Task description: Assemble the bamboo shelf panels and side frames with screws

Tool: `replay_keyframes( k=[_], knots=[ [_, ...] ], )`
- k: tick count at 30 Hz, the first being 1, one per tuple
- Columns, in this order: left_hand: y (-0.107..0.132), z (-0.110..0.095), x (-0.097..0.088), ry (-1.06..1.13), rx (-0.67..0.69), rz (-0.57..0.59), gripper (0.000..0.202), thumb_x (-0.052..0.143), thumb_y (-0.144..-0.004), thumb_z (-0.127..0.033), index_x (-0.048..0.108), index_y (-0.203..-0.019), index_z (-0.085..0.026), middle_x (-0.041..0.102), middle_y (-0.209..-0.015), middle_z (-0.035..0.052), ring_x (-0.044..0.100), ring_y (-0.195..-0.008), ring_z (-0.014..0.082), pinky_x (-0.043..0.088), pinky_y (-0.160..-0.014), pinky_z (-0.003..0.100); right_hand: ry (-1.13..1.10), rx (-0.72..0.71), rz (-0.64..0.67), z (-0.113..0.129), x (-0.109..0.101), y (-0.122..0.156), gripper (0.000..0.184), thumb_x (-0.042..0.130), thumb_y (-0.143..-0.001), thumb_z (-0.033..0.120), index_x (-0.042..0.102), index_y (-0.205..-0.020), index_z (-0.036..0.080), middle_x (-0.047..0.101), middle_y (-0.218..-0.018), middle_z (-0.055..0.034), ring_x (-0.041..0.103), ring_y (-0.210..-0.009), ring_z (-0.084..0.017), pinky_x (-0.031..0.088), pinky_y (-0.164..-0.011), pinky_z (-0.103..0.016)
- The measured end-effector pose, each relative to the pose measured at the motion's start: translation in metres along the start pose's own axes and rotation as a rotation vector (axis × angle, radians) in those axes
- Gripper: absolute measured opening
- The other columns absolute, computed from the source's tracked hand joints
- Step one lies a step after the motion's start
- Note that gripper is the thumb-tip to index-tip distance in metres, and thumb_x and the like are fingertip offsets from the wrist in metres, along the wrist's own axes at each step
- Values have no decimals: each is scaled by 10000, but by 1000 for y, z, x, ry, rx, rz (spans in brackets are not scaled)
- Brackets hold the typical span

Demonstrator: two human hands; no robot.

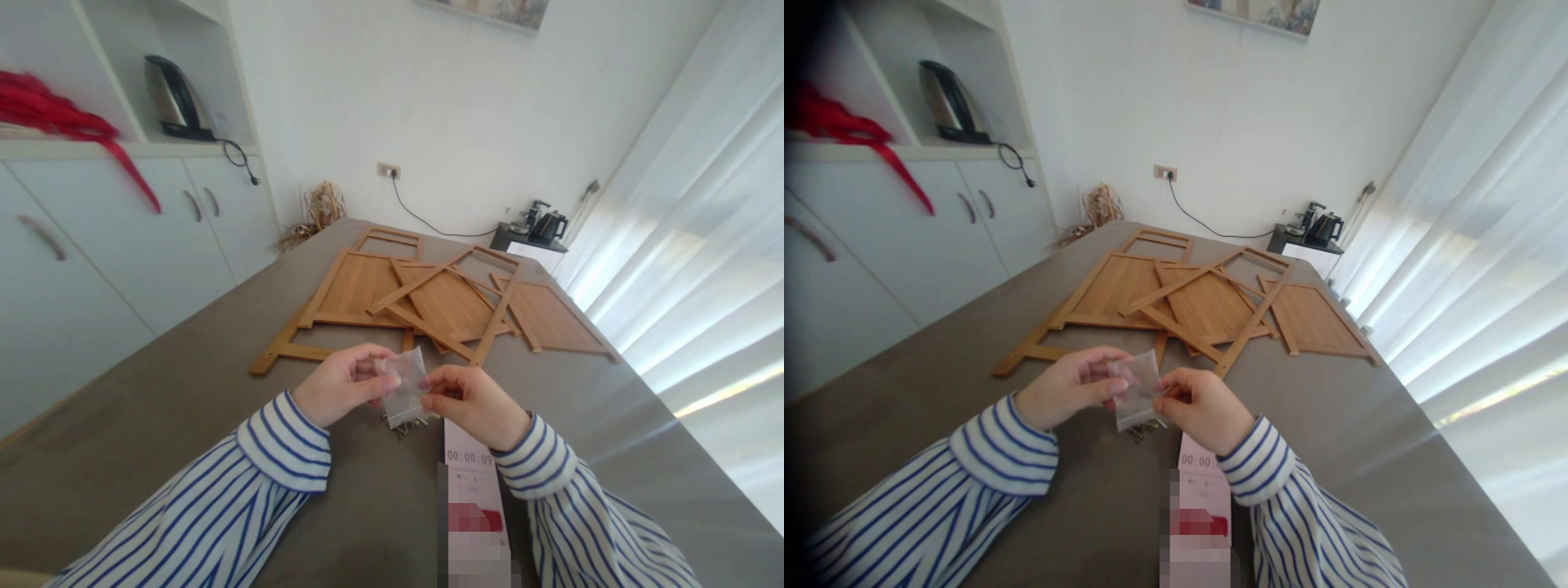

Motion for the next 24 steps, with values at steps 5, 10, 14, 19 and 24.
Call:
replay_keyframes(
  k=[5, 10, 14, 19, 24],
  knots=[
    [2, -3, -2, -91, -16, -58, 380, 738, -648, -429, 608, -879, -158, 680, -754, 20, 617, -650, 141, 533, -604, 281, 180, -29, -11, 6, -4, 3, 222, 571, -820, 304, 694, -922, 150, 658, -708, -6, 555, -606, -107, 432, -583, -228],
    [2, 1, 0, -65, -21, -6, 346, 750, -639, -406, 576, -799, -154, 656, -669, -7, 599, -594, 116, 525, -617, 274, 263, -39, -62, 6, -10, 3, 213, 583, -811, 332, 691, -817, 149, 638, -669, 3, 523, -576, -99, 406, -545, -215],
    [1, 6, 3, -25, -31, 57, 371, 743, -645, -419, 583, -837, -145, 663, -684, 3, 616, -630, 132, 516, -628, 279, 276, -52, -59, 5, -9, 3, 180, 611, -791, 319, 684, -799, 154, 617, -632, 14, 520, -556, -96, 397, -524, -206],
    [6, 9, 0, -81, -30, 40, 332, 692, -691, -449, 598, -772, -141, 645, -625, 1, 555, -545, 103, 467, -569, 242, 275, -83, -36, 8, -10, 4, 196, 637, -778, 348, 696, -816, 165, 617, -624, 16, 515, -549, -98, 395, -520, -205],
    [23, 11, -25, -214, -72, -62, 381, 639, -704, -530, 585, -777, -161, 617, -602, -13, 530, -518, 108, 446, -537, 241, 264, -78, -134, 6, -29, 4, 227, 549, -833, 329, 674, -778, 148, 643, -632, -5, 544, -564, -107, 412, -552, -216]
  ],
)
Point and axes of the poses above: each hand's wrist, its own y-axis away from the middle knuckle, its own x-axis out of the palm, z = x × y, the point moved 4 cm from there along -y, towards the middle knuckle
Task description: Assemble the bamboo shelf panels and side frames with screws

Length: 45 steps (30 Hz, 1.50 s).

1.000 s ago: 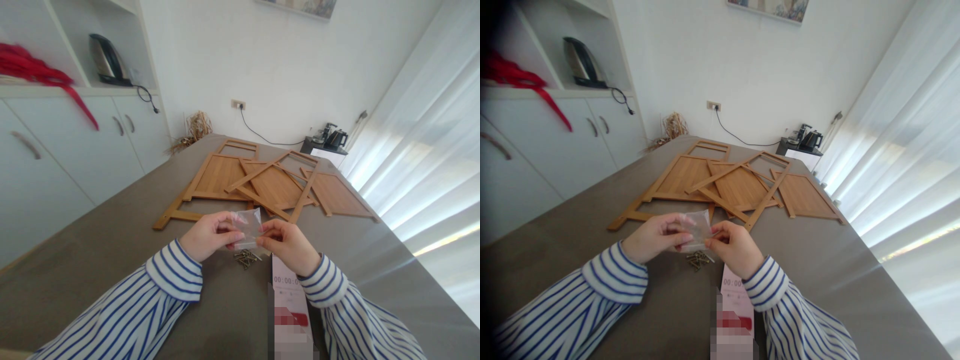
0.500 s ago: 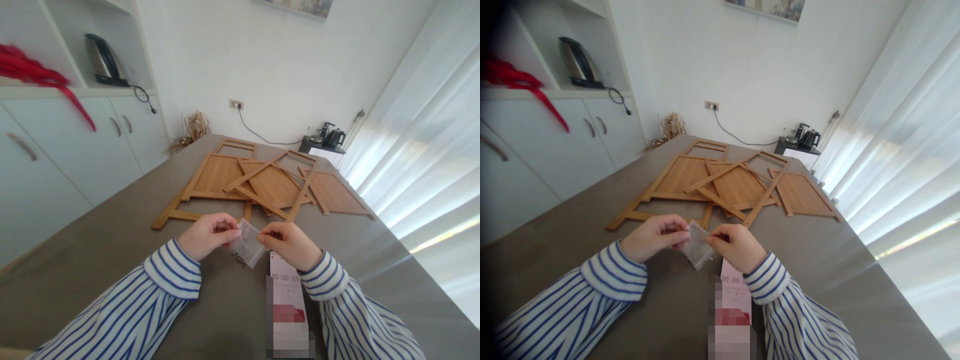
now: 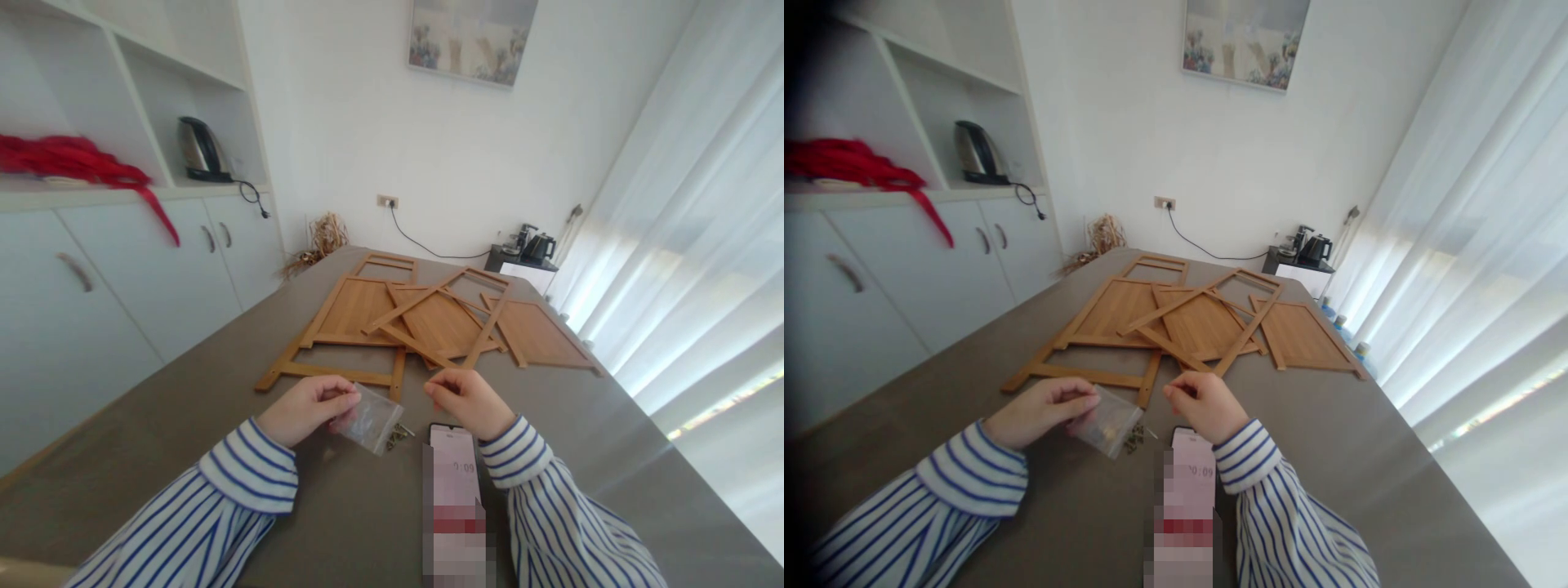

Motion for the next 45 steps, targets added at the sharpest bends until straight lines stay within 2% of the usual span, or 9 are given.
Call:
replay_keyframes(
  k=[5, 9, 15, 19, 24, 29, 33, 37, 45],
  knots=[
    [16, 18, -29, -205, -140, -77, 482, 636, -648, -588, 569, -880, -171, 634, -658, -3, 556, -530, 132, 409, -456, 222, 5, 17, -111, -14, -22, -2, 258, 523, -831, 352, 663, -786, 139, 649, -624, -14, 541, -557, -121, 406, -552, -235],
    [23, 27, -41, -397, -136, -81, 429, 591, -668, -573, 586, -809, -167, 629, -640, 3, 558, -541, 138, 440, -533, 247, 5, 37, -159, -25, -34, 1, 272, 509, -823, 364, 654, -769, 141, 654, -630, -15, 535, -536, -116, 397, -542, -235],
    [31, 27, -58, -747, -136, -151, 405, 568, -669, -570, 649, -764, -185, 663, -665, 20, 608, -633, 184, 400, -583, 259, 20, 90, -188, -43, -39, 11, 296, 492, -823, 383, 644, -755, 138, 635, -616, -10, 474, -486, -102, 346, -484, -226],
    [37, 21, -65, -883, -162, -183, 460, 563, -666, -591, 662, -862, -187, 666, -674, 27, 608, -624, 203, 368, -558, 271, 14, 128, -195, -55, -40, 15, 293, 483, -822, 384, 639, -786, 138, 632, -619, -8, 483, -491, -108, 358, -489, -230],
    [32, -7, -47, -974, -45, -351, 468, 510, -735, -574, 655, -949, -184, 676, -783, 51, 607, -696, 206, 386, -621, 288, 10, 166, -234, -68, -44, 15, 262, 496, -808, 371, 637, -776, 152, 648, -644, -11, 532, -535, -126, 386, -534, -245],
    [-7, -28, -9, -833, 75, -353, 445, 479, -784, -532, 645, -985, -172, 685, -857, 62, 616, -782, 198, 426, -697, 276, -6, 257, -314, -90, -47, 11, 209, 537, -795, 350, 626, -799, 160, 656, -629, -16, 557, -538, -130, 388, -542, -243],
    [-48, -26, 9, -808, 36, -331, 393, 505, -768, -469, 665, -947, -158, 697, -897, 93, 629, -818, 223, 434, -713, 292, -78, 331, -376, -109, -45, 6, 220, 561, -803, 329, 592, -936, 157, 670, -658, -17, 562, -502, -113, 396, -523, -230],
    [-76, -23, 18, -782, 56, -302, 373, 550, -730, -457, 685, -906, -157, 713, -882, 110, 645, -811, 252, 444, -705, 310, -200, 362, -411, -119, -37, 0, 420, 598, -793, 353, 493, -1155, 168, 689, -745, -24, 586, -498, -121, 393, -460, -219],
    [-98, -13, 15, -609, 123, -283, 435, 494, -768, -476, 695, -945, -134, 714, -999, 126, 646, -933, 255, 463, -806, 310, -460, 385, -452, -113, -26, -12, 673, 631, -777, 363, 294, -1326, 168, 673, -785, -33, 596, -480, -139, 357, -323, -194]
  ],
)
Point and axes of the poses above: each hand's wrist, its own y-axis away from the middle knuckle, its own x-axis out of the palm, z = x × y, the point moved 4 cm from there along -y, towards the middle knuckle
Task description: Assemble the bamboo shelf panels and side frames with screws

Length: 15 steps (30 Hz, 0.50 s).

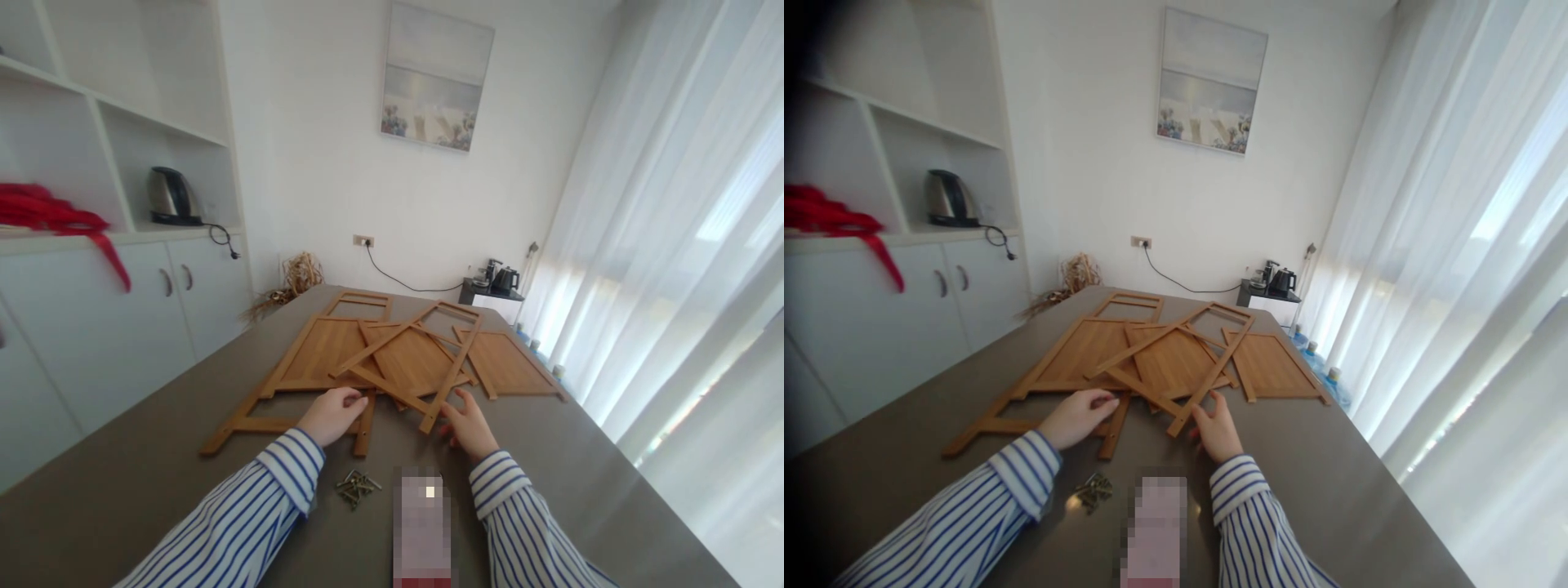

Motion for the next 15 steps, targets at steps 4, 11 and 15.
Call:
replay_keyframes(
  k=[4, 11, 15],
  knots=[
    [0, 6, 1, 71, 1, -18, 420, 505, -765, -463, 696, -958, -142, 716, -999, 116, 645, -924, 251, 457, -824, 315, -96, 67, -10, 1, 4, -7, 602, 623, -801, 333, 322, -1295, 167, 640, -759, -12, 574, -469, -111, 331, -311, -170],
    [3, 4, -2, 143, 13, -48, 403, 506, -770, -473, 710, -894, -148, 721, -954, 116, 648, -888, 264, 459, -787, 329, -207, 191, 113, -3, 15, -18, 250, 547, -903, 318, 561, -1074, 135, 615, -941, -40, 606, -706, -118, 514, -585, -255],
    [6, 1, -3, 181, 25, -70, 380, 514, -777, -459, 707, -888, -151, 721, -935, 110, 645, -884, 257, 460, -784, 324, -279, 213, 150, -2, 18, -16, 240, 553, -905, 312, 569, -1072, 139, 612, -976, -40, 611, -765, -130, 530, -654, -292]
  ],
)
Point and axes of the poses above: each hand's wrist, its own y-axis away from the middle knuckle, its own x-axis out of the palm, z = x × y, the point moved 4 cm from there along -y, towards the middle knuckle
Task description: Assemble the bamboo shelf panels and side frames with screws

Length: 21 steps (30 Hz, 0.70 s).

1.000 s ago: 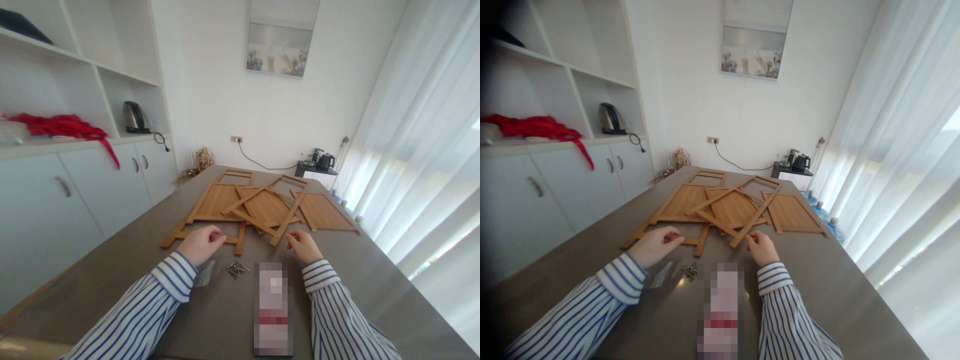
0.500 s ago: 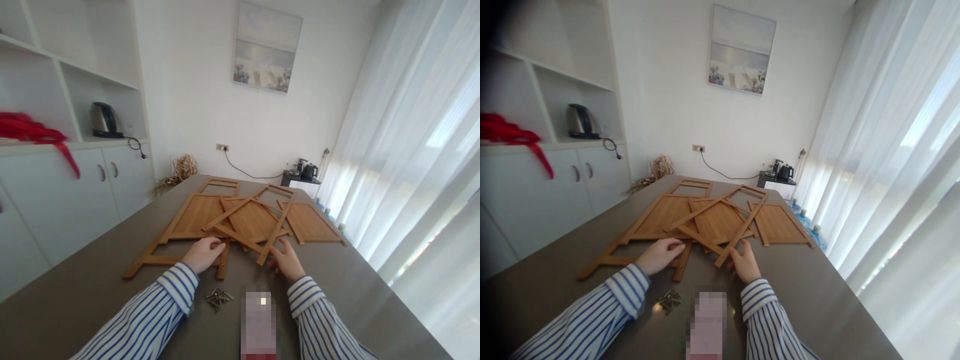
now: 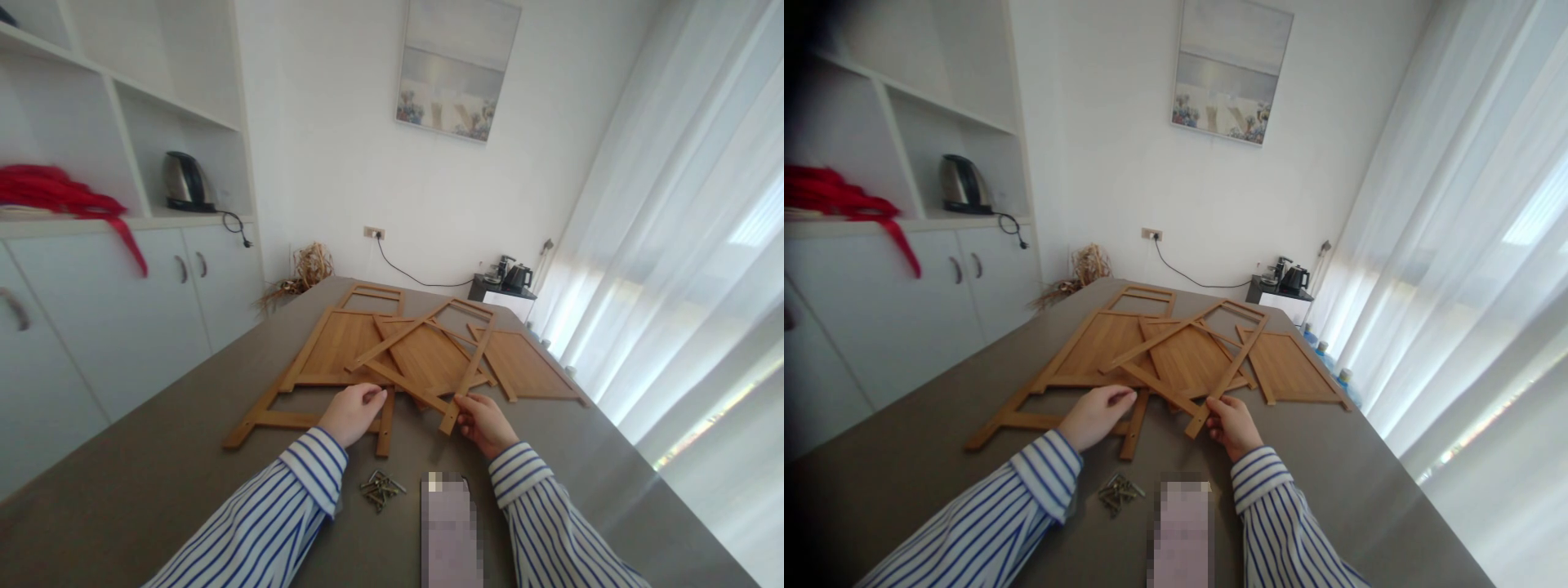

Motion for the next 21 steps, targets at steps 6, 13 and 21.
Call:
replay_keyframes(
  k=[6, 13, 21],
  knots=[
    [6, -4, 14, 379, -165, 98, 400, 553, -779, -455, 642, -976, -118, 710, -897, 119, 624, -614, 171, 459, -521, 262, -138, -54, 36, 7, 7, 12, 173, 699, -765, 228, 581, -810, 109, 547, -587, 32, 470, -431, -39, 416, -393, -143],
    [19, -23, 31, 831, -343, 207, 361, 614, -784, -467, 548, -927, -142, 691, -936, 132, 647, -644, 137, 506, -565, 243, -236, -108, 54, 10, 18, 26, 319, 811, -608, 284, 585, -761, 119, 537, -536, 45, 482, -432, -44, 458, -399, -141],
    [28, -32, 43, 1025, -372, 271, 333, 661, -785, -372, 524, -1001, -159, 702, -937, 116, 682, -767, 168, 533, -674, 272, -266, -146, 82, 11, 44, 42, 394, 833, -584, 351, 565, -768, 129, 573, -602, 20, 506, -458, -55, 504, -431, -172]
  ],
)
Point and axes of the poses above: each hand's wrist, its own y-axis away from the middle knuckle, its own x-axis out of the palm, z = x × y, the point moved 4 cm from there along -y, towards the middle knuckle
